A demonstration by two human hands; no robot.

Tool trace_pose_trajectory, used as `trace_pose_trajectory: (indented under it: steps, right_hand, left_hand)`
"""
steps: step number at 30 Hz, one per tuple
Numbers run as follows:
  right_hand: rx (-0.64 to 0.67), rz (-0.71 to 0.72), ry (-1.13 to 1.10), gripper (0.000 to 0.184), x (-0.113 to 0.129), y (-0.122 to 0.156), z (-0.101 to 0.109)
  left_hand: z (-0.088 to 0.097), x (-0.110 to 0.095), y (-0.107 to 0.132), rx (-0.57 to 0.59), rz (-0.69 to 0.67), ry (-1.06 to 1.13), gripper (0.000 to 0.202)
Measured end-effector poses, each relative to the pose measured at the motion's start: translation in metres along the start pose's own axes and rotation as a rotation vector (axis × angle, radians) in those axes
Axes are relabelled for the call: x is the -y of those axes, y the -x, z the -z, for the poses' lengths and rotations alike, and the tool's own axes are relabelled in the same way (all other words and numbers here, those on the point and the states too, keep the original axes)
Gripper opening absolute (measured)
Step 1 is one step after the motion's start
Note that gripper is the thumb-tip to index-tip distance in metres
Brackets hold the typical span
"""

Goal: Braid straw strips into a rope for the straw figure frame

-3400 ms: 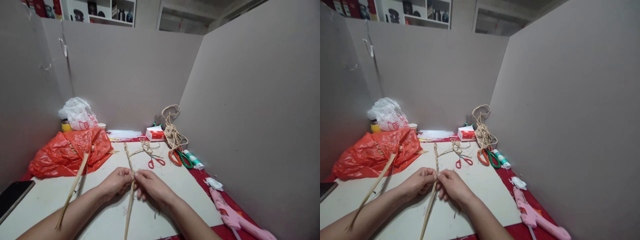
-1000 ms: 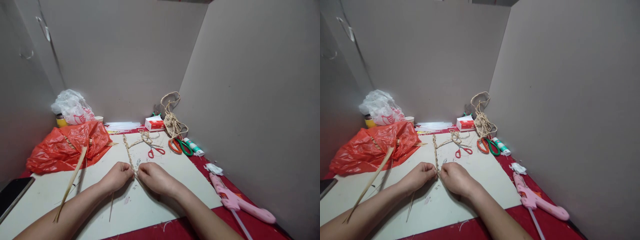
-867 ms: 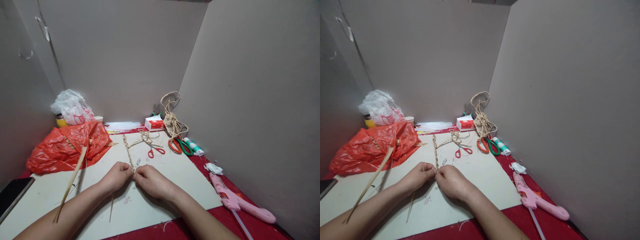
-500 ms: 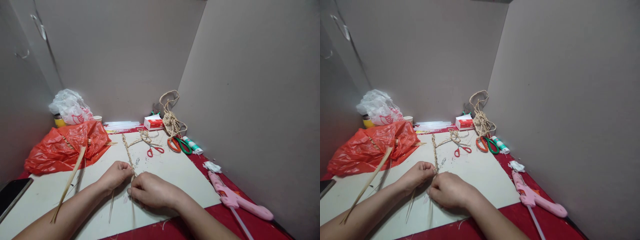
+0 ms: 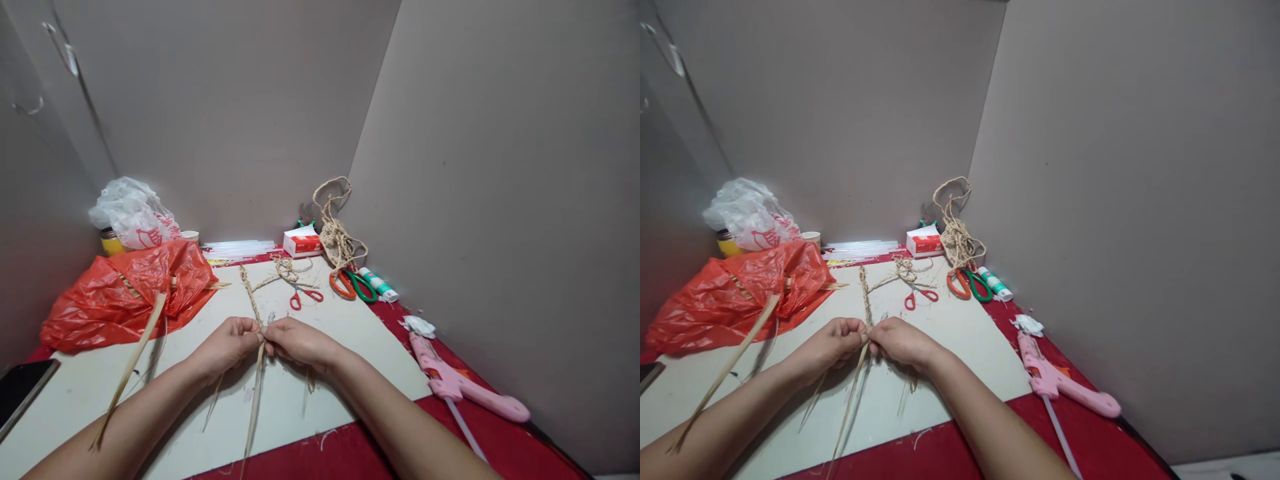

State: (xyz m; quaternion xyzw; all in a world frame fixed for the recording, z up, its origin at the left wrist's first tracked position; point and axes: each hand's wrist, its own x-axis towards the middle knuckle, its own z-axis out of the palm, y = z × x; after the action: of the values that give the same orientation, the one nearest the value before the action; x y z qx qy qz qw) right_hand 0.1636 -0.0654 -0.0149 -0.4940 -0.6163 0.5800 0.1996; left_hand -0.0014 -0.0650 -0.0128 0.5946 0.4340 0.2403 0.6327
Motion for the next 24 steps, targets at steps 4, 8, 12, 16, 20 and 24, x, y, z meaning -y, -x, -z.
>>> trace_pose_trajectory:
  steps: [4,8,12,16,20,24]
  right_hand:
    - [-0.002,-0.028,0.03,0.024,-0.001,-0.001,0.003]
    - [-0.121,-0.011,0.082,0.02,0.001,0.0,-0.004]
    - [-0.188,-0.008,0.045,0.021,0.003,0.001,-0.012]
    - [-0.124,-0.09,-0.121,0.026,0.0,0.001,-0.014]
    - [-0.055,-0.114,-0.27,0.025,0.0,0.001,-0.015]
    - [0.019,-0.088,-0.394,0.017,0.001,0.002,-0.012]
  left_hand:
    - [0.002,0.007,-0.003,-0.061,-0.13,-0.274,0.02]
    - [0.001,0.0,0.003,-0.12,-0.119,-0.617,0.022]
    - [-0.009,-0.009,0.014,-0.157,-0.093,-0.825,0.028]
    - [-0.025,-0.012,0.024,-0.226,-0.123,-1.066,0.035]
    - [-0.038,-0.012,0.03,-0.223,-0.07,-1.328,0.037]
    - [-0.048,-0.01,0.04,-0.082,-0.167,-1.345,0.029]
